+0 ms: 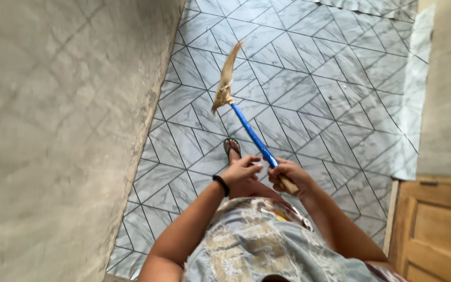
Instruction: The person sweeps the tiled floor with a broom and moves white plastic chairs to reach different areas.
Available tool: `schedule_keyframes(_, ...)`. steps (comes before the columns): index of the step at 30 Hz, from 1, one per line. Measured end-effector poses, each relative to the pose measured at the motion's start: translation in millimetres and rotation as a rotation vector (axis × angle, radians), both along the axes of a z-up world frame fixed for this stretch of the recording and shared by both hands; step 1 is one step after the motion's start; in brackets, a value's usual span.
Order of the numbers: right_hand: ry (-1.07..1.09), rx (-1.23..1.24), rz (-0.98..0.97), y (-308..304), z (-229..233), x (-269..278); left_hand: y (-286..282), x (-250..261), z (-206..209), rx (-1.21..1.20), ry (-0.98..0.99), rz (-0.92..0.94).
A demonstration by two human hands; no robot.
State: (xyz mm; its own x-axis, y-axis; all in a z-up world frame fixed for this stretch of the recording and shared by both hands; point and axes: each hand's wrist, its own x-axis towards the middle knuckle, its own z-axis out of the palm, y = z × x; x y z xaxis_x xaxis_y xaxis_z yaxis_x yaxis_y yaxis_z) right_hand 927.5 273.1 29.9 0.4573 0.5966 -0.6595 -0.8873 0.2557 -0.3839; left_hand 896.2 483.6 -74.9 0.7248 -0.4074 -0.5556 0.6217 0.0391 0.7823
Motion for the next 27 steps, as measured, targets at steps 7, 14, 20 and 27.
schedule_keyframes(7, 0.003, -0.167, 0.079, 92.6, -13.5, 232.5, 108.8, 193.1, 4.6, 0.045, -0.034, 0.189)
schedule_keyframes(14, 0.047, -0.157, 0.062, 212.3, -37.9, 392.7, 225.3, 318.4, -0.6, 0.016, 0.086, 0.337)
schedule_keyframes(20, 0.140, -0.202, 0.095, 346.4, -147.2, 506.7, 328.3, 453.3, -57.2, 0.121, 0.031, 0.134)
schedule_keyframes(27, 0.617, -0.130, -0.255, 410.0, -349.6, 664.8, 438.6, 588.9, -79.5, 0.301, 0.191, 0.085)
